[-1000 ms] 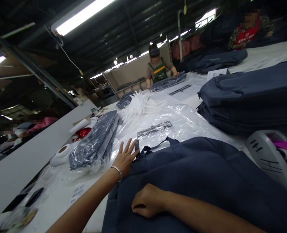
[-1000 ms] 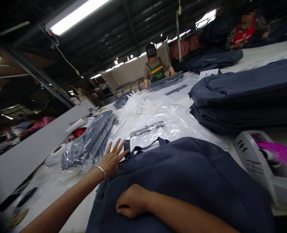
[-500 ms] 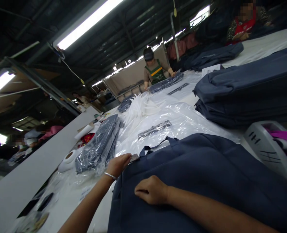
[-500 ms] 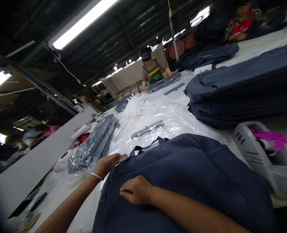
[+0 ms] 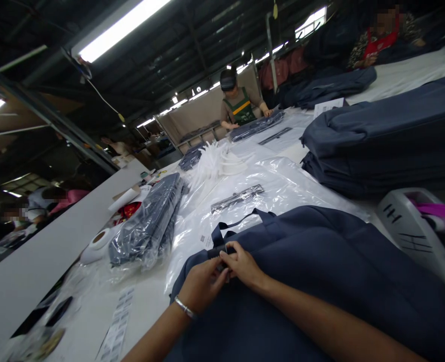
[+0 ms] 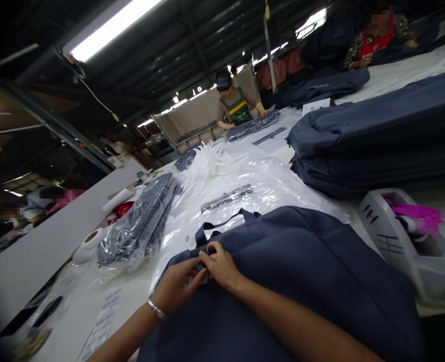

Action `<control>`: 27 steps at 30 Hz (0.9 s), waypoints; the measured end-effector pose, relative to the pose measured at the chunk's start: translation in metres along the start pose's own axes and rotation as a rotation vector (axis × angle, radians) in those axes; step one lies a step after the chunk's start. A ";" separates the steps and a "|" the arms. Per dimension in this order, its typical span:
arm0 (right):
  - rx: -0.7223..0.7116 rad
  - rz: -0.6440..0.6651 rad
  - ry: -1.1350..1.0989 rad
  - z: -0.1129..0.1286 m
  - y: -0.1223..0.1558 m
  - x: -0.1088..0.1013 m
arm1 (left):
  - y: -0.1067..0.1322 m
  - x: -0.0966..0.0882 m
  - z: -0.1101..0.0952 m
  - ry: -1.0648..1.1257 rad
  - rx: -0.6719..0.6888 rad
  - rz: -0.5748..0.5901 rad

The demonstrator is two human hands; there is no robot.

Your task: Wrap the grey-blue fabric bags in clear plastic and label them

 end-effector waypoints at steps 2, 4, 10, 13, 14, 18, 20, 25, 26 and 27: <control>-0.019 -0.023 0.121 -0.003 -0.004 -0.003 | -0.005 -0.002 0.010 0.233 -0.101 0.115; -0.045 -0.041 0.169 -0.006 -0.006 -0.005 | -0.014 -0.008 0.029 0.357 -0.215 0.125; -0.078 -0.025 0.179 -0.013 -0.009 -0.006 | -0.063 -0.027 0.102 0.319 -0.311 -0.062; -0.075 -0.009 0.130 -0.014 -0.009 -0.007 | -0.083 -0.015 0.121 0.386 -0.287 0.136; -0.074 -0.007 0.107 -0.014 -0.009 -0.007 | -0.087 -0.010 0.123 0.415 -0.283 0.215; -0.056 -0.005 0.024 -0.009 -0.007 -0.007 | -0.087 -0.003 0.124 0.520 -0.273 0.452; -0.033 0.006 -0.016 -0.006 -0.005 -0.005 | -0.083 -0.009 0.126 0.553 -0.271 0.490; 0.058 0.124 -0.139 -0.007 -0.003 0.001 | -0.077 -0.032 0.135 0.557 -0.317 0.430; 0.081 0.139 -0.155 -0.008 -0.002 0.002 | -0.075 -0.036 0.135 0.558 -0.331 0.406; 0.104 0.149 -0.177 -0.009 -0.002 0.002 | -0.072 -0.039 0.134 0.565 -0.345 0.384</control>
Point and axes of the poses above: each hand's wrist, its own y-axis away from the middle knuckle, its own x-axis out of the palm, z = x × y, the point moved 3 cm from there along -y, towards the middle knuckle, and after that the axes turned 1 degree about -y, right-handed, at the moved point
